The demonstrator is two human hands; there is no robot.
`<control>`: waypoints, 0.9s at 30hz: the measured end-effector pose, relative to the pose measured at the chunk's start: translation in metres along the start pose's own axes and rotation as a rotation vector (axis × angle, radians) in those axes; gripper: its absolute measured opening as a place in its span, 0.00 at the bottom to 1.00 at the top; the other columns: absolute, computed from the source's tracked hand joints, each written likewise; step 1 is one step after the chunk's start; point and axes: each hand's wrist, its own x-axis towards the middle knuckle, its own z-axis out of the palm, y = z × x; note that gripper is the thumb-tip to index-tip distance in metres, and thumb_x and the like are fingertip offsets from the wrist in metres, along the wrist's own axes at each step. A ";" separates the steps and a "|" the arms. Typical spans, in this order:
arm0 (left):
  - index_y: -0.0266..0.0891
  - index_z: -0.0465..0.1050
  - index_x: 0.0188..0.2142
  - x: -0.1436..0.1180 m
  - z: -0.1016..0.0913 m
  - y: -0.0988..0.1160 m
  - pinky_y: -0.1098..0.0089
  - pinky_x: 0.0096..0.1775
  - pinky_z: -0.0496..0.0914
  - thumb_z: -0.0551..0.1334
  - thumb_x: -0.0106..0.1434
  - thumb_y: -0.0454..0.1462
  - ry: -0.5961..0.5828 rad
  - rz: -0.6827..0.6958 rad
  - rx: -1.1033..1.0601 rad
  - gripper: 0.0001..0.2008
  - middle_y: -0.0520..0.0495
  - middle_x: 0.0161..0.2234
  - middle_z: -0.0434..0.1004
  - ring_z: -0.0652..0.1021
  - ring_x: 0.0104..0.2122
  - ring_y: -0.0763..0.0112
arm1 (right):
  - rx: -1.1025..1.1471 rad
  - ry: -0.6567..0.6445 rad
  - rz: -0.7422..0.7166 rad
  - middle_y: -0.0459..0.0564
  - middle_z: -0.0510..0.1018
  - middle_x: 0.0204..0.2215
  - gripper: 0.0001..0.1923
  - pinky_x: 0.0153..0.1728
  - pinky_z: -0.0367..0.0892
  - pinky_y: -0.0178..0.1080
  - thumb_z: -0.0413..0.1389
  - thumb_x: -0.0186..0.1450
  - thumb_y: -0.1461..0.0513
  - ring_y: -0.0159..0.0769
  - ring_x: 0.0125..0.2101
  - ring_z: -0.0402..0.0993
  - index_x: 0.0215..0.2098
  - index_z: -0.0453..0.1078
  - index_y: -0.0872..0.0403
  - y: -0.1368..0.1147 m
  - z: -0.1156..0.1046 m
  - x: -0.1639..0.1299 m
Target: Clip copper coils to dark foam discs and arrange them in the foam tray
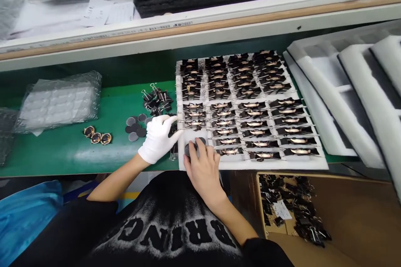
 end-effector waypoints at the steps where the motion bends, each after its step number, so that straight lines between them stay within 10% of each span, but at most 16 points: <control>1: 0.39 0.71 0.60 -0.003 -0.006 -0.002 0.57 0.52 0.68 0.58 0.73 0.49 0.003 0.015 -0.020 0.23 0.36 0.52 0.76 0.75 0.53 0.52 | 0.012 -0.013 -0.011 0.61 0.78 0.56 0.17 0.40 0.58 0.49 0.55 0.74 0.59 0.53 0.46 0.70 0.59 0.71 0.55 0.000 0.000 0.001; 5: 0.38 0.72 0.58 -0.021 -0.026 -0.027 0.58 0.58 0.66 0.57 0.73 0.46 0.052 -0.023 -0.045 0.20 0.37 0.56 0.75 0.74 0.57 0.55 | 0.146 0.002 -0.040 0.57 0.81 0.52 0.13 0.41 0.57 0.46 0.54 0.75 0.61 0.50 0.47 0.73 0.56 0.70 0.54 0.003 0.002 0.001; 10: 0.38 0.73 0.59 -0.062 -0.049 -0.096 0.55 0.59 0.65 0.56 0.73 0.46 0.113 -0.389 0.148 0.22 0.35 0.61 0.71 0.70 0.61 0.51 | 0.239 0.084 -0.034 0.54 0.83 0.46 0.06 0.40 0.57 0.44 0.56 0.75 0.60 0.45 0.42 0.77 0.47 0.71 0.54 0.007 0.005 0.003; 18: 0.50 0.68 0.66 -0.128 -0.090 -0.192 0.44 0.54 0.62 0.66 0.64 0.52 -0.369 -0.524 0.349 0.32 0.34 0.66 0.63 0.64 0.62 0.35 | 0.433 0.370 -0.018 0.46 0.81 0.28 0.10 0.34 0.68 0.39 0.65 0.68 0.62 0.33 0.25 0.74 0.47 0.75 0.55 0.001 0.003 0.016; 27: 0.40 0.80 0.46 -0.104 -0.075 -0.200 0.48 0.56 0.55 0.67 0.62 0.52 -0.254 -0.325 0.312 0.21 0.38 0.48 0.80 0.73 0.53 0.45 | 1.428 -0.129 0.438 0.49 0.85 0.36 0.14 0.30 0.76 0.37 0.66 0.66 0.54 0.35 0.27 0.83 0.47 0.77 0.50 -0.042 0.008 0.044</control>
